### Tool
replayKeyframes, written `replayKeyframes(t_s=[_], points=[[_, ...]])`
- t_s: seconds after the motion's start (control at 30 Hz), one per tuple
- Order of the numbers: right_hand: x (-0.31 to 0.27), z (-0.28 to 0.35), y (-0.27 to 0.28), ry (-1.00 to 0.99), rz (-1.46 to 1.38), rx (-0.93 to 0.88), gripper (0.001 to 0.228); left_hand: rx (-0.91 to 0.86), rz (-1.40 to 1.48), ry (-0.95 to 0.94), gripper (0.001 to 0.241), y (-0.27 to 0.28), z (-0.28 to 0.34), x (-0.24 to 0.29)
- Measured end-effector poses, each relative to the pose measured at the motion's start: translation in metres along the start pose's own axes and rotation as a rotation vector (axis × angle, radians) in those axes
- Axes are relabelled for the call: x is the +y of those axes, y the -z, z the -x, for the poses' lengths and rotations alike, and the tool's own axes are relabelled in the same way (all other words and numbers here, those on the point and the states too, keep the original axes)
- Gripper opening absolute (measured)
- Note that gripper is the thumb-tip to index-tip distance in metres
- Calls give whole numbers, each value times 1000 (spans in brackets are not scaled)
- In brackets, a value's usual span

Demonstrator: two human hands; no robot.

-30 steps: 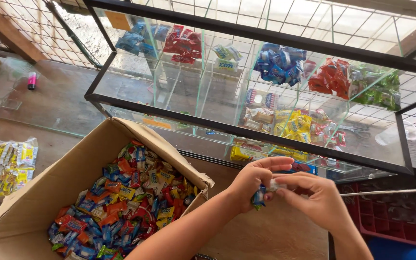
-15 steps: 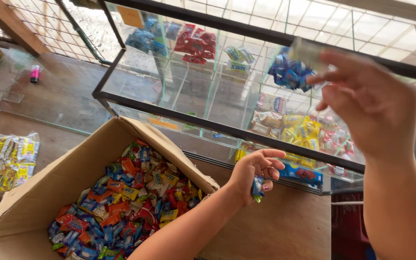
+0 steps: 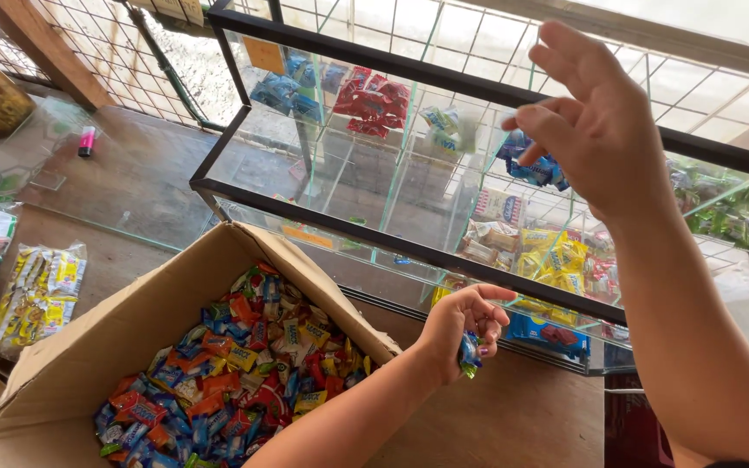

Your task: The person stocks individual candies into a glass display case from a cardboard box.

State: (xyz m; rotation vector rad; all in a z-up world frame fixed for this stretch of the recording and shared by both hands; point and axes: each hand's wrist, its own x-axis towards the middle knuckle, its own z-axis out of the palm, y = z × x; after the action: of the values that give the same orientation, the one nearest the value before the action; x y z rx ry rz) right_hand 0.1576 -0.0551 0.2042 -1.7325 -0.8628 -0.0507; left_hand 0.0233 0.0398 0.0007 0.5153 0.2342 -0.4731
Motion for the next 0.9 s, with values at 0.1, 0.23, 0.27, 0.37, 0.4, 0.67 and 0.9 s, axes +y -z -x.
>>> replayKeyframes(t_s=[0.1, 0.23, 0.27, 0.37, 0.4, 0.67, 0.9], points=[[-14, 41, 4, 5, 30, -13, 43, -39, 36, -8, 37, 7, -6, -7], [-6, 109, 6, -45, 184, -179, 24, -24, 40, -12, 35, 13, -13, -14], [-9, 121, 0, -82, 222, -227, 23, -21, 72, -19, 30, 19, -17, -20], [-13, 147, -20, -133, 320, -372, 22, -10, 56, -17, 31, 21, -18, -25], [-14, 154, -27, -141, 379, -473, 23, -3, 6, -15, 37, 19, -16, -25], [3, 172, -41, -316, 504, -576, 20, 85, 17, 37, 41, 17, -14, -28], [5, 166, -39, -209, 552, -534, 10, 1, 44, -12, 38, 15, -13, -25]])
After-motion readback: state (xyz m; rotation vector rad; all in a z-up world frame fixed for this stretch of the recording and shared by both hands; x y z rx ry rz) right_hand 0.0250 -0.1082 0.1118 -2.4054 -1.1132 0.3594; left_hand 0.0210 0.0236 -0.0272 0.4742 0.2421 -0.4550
